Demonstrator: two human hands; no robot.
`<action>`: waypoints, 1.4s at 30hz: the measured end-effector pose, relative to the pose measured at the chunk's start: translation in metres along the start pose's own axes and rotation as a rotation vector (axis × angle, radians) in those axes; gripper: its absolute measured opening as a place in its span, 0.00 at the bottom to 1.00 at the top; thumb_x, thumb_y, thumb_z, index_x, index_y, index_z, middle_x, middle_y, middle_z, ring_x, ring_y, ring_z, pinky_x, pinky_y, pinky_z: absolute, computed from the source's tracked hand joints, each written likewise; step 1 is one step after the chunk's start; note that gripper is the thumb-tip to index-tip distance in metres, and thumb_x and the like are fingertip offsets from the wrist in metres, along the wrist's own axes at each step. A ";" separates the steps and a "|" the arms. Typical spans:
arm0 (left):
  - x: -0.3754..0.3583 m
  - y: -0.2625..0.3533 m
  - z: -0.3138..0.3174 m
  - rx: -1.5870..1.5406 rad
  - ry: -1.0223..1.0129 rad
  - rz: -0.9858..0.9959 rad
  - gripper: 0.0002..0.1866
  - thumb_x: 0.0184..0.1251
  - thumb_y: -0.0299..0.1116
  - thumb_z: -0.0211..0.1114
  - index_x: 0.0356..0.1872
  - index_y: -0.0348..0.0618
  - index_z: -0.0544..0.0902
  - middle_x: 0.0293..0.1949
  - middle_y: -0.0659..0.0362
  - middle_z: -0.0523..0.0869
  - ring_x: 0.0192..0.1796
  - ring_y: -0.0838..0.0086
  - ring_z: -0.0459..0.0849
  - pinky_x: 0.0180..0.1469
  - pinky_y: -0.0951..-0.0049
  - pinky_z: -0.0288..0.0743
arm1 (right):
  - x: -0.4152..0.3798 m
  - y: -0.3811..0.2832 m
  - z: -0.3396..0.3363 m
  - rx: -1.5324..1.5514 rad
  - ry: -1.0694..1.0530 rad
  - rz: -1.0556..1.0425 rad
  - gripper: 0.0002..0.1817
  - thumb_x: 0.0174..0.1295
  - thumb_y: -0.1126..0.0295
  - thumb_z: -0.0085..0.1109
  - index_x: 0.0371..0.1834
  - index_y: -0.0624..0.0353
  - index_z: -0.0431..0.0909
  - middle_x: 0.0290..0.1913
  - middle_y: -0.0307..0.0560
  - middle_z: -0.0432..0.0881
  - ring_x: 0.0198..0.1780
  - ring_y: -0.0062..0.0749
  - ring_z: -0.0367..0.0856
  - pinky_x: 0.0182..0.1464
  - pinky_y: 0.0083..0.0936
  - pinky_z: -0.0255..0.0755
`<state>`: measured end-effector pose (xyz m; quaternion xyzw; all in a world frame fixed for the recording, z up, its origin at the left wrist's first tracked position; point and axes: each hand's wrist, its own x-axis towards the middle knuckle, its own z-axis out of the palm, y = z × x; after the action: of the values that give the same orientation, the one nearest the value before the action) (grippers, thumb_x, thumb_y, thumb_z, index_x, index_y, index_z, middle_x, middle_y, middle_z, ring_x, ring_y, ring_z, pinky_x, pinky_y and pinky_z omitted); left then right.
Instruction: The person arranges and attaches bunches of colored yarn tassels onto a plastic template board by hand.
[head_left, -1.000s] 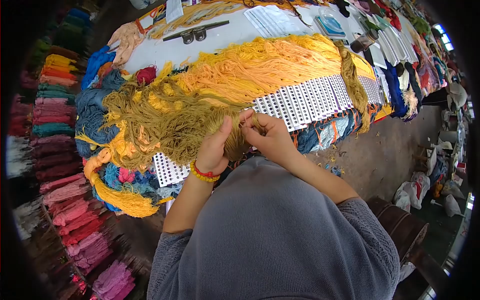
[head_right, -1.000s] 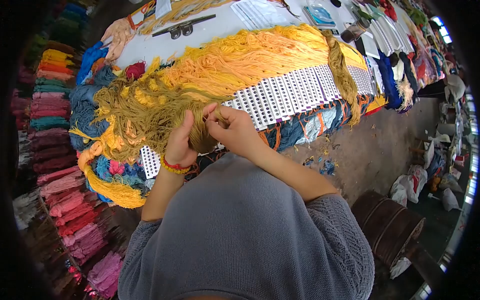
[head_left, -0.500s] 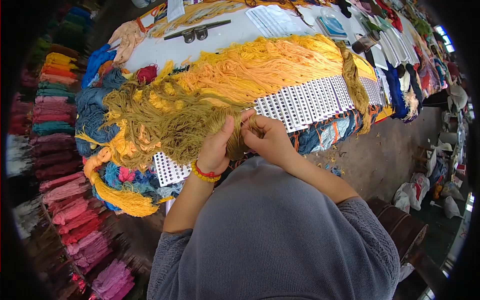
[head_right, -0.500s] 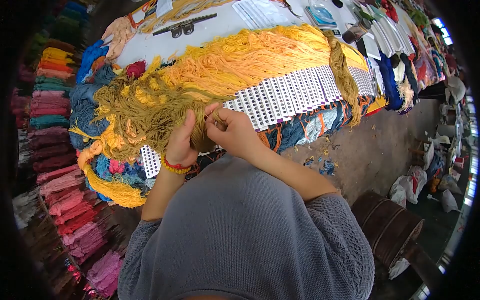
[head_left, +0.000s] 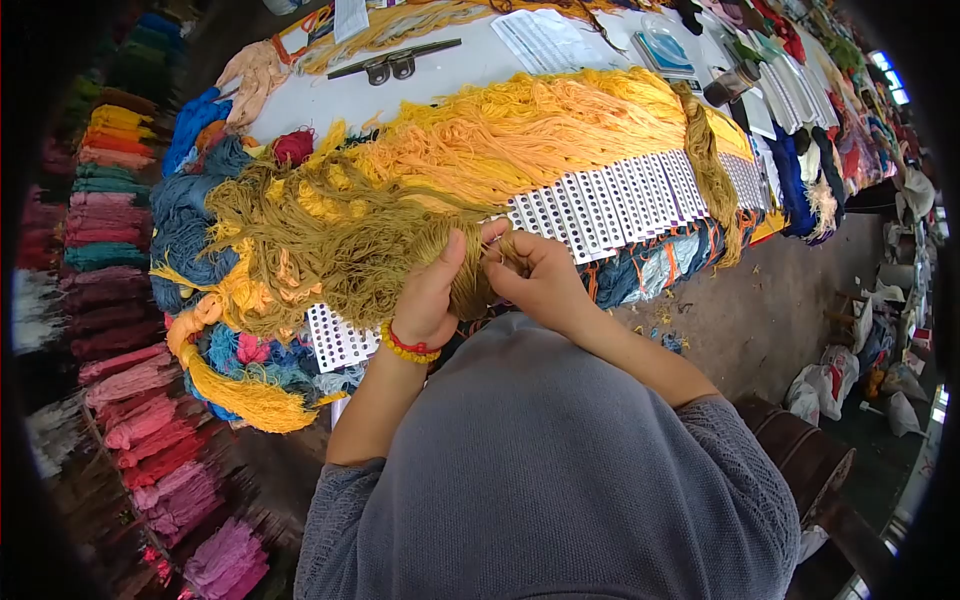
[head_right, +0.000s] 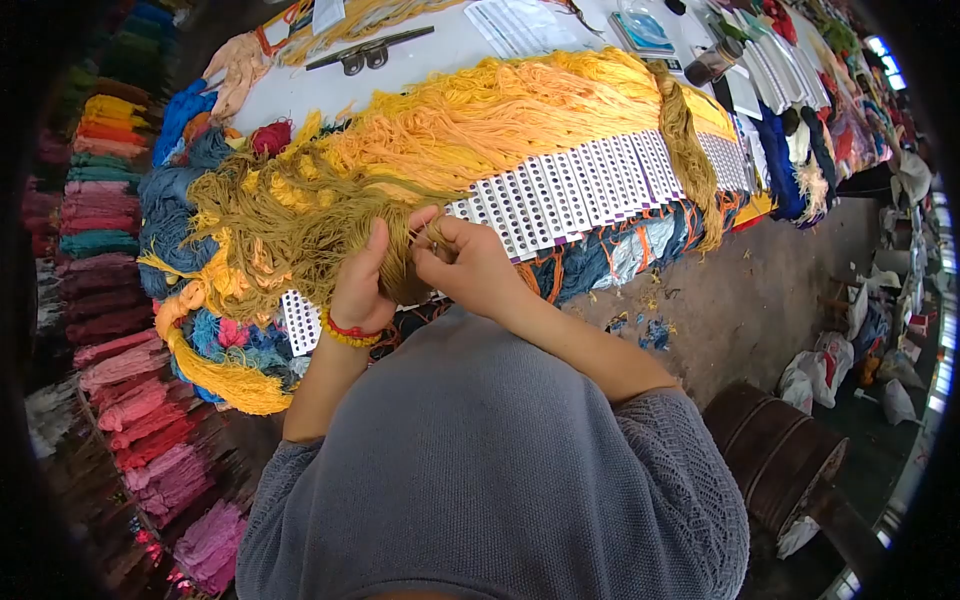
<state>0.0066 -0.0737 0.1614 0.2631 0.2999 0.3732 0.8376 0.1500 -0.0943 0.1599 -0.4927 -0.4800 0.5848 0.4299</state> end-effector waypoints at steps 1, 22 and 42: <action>0.001 -0.002 -0.001 0.027 0.028 0.011 0.27 0.69 0.48 0.41 0.56 0.34 0.68 0.49 0.55 0.76 0.46 0.73 0.77 0.48 0.74 0.72 | 0.000 0.001 0.001 -0.009 -0.008 0.007 0.04 0.56 0.75 0.54 0.26 0.63 0.73 0.18 0.27 0.67 0.19 0.06 0.59 0.21 0.09 0.53; 0.004 0.000 -0.025 -0.153 -0.224 0.050 0.28 0.70 0.49 0.36 0.52 0.33 0.70 0.34 0.59 0.77 0.34 0.75 0.76 0.45 0.73 0.71 | 0.001 -0.002 -0.024 1.322 -0.393 0.229 0.15 0.63 0.59 0.39 0.39 0.55 0.74 0.12 0.29 0.55 0.13 0.14 0.53 0.16 0.14 0.51; -0.002 0.001 0.002 0.022 -0.012 0.009 0.28 0.70 0.47 0.37 0.59 0.33 0.64 0.55 0.54 0.71 0.56 0.71 0.71 0.58 0.71 0.63 | 0.005 0.002 0.002 0.280 0.018 0.081 0.03 0.55 0.75 0.54 0.27 0.63 0.75 0.21 0.32 0.72 0.23 0.10 0.67 0.24 0.12 0.61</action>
<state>0.0063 -0.0754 0.1645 0.2760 0.2978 0.3719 0.8348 0.1471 -0.0902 0.1576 -0.4522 -0.3697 0.6584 0.4747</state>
